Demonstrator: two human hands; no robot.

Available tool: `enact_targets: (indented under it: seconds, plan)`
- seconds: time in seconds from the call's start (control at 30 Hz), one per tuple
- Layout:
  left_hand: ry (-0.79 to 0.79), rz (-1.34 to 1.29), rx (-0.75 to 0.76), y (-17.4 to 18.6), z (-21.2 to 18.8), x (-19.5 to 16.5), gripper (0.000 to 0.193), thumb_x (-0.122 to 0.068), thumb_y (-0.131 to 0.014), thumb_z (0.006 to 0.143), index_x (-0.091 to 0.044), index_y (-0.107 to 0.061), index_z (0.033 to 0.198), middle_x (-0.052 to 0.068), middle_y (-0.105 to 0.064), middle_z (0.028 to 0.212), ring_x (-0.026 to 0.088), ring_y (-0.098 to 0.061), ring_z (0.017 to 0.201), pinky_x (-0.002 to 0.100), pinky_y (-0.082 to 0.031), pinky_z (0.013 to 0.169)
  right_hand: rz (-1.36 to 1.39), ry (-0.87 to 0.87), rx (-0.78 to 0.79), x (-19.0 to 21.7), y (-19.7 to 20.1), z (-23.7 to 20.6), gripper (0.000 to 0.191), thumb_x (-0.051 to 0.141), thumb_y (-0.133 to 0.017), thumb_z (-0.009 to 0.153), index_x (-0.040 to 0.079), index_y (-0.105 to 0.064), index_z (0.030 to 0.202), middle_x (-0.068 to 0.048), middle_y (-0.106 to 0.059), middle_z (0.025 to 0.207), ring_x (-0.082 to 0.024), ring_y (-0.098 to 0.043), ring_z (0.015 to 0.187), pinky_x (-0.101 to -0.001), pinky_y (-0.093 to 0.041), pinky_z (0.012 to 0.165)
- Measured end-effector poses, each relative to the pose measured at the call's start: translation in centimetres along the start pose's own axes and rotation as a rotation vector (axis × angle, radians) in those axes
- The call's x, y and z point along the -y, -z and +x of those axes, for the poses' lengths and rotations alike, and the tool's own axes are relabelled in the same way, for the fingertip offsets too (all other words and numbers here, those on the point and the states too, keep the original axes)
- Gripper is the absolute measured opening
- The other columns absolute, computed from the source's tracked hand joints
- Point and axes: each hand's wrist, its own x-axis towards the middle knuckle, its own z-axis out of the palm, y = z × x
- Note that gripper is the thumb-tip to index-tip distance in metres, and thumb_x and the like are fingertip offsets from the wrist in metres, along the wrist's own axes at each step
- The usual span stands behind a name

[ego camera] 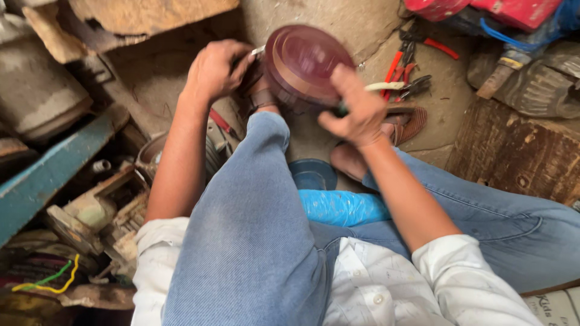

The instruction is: The person sits on the workshop floor and disassembles a centrifugal water pump. They use screwdrivers to unscrew and pry off the rear cover, remove the housing lid, and pull out the copper-wound rotor, handling the pump parts one at a time.

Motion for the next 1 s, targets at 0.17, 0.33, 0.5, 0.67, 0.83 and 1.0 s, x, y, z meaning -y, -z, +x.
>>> enact_targets:
  seconds: [0.17, 0.33, 0.5, 0.67, 0.83, 1.0]
  plan:
    - [0.053, 0.131, 0.003, 0.4, 2.0, -0.5, 0.021, -0.026, -0.066, 0.103, -0.007, -0.073, 0.101, 0.016, -0.069, 0.095, 0.04, -0.066, 0.09, 0.051, -0.052, 0.076, 0.207, -0.029, 0.053, -4.1, 3.5, 5.1, 0.059, 0.017, -0.087, 0.087, 0.003, -0.065, 0.139, -0.018, -0.069, 0.136, -0.035, -0.07, 0.122, -0.0394, -0.057, 0.107]
    - [0.092, 0.087, 0.013, 0.8, 3.1, -1.0, 0.023, -0.029, -0.066, 0.102, -0.008, -0.074, 0.103, 0.017, -0.069, 0.094, 0.041, -0.065, 0.09, 0.051, -0.051, 0.076, 0.281, 0.037, 0.163, -6.9, 4.8, 7.1, 0.058, 0.012, -0.089, 0.087, 0.0, -0.064, 0.138, -0.022, -0.068, 0.136, -0.035, -0.07, 0.12, -0.0405, -0.056, 0.109]
    - [0.118, 0.006, 0.0, 0.3, 2.3, -1.1, 0.025, -0.03, -0.065, 0.102, -0.007, -0.075, 0.103, 0.016, -0.071, 0.096, 0.04, -0.066, 0.091, 0.051, -0.052, 0.076, 0.289, 0.002, 0.158, -7.0, 4.7, 6.3, 0.056, 0.007, -0.09, 0.083, -0.001, -0.064, 0.132, -0.02, -0.069, 0.128, -0.032, -0.07, 0.113, -0.0374, -0.056, 0.102]
    - [0.162, -0.031, -0.083, -0.5, 1.7, -2.2, 0.029, -0.032, -0.064, 0.104, -0.007, -0.076, 0.098, 0.017, -0.072, 0.095, 0.042, -0.066, 0.089, 0.051, -0.052, 0.074, 0.26, -0.286, 0.103, -6.2, 5.0, 5.5, 0.053, 0.008, -0.088, 0.084, 0.001, -0.067, 0.132, -0.014, -0.07, 0.119, -0.027, -0.067, 0.094, -0.0358, -0.055, 0.088]
    - [0.22, 0.012, -0.142, -0.7, 2.2, -4.2, 0.037, -0.041, -0.068, 0.102, -0.007, -0.077, 0.09, 0.017, -0.071, 0.084, 0.042, -0.067, 0.079, 0.052, -0.052, 0.066, 0.25, -0.299, 0.03, -6.3, 5.3, 4.7, 0.05, 0.007, -0.091, 0.084, 0.0, -0.067, 0.127, -0.013, -0.068, 0.118, -0.023, -0.066, 0.094, -0.0334, -0.055, 0.088]
    - [0.276, 0.164, -0.18, -1.8, 3.5, -5.8, 0.058, -0.055, -0.073, 0.101, -0.004, -0.069, 0.073, 0.017, -0.067, 0.071, 0.04, -0.066, 0.066, 0.05, -0.051, 0.06, 0.216, -0.215, 0.015, -7.5, 5.6, 4.0, 0.049, 0.006, -0.093, 0.087, -0.002, -0.068, 0.128, -0.015, -0.07, 0.122, -0.025, -0.07, 0.111, -0.0356, -0.056, 0.097]
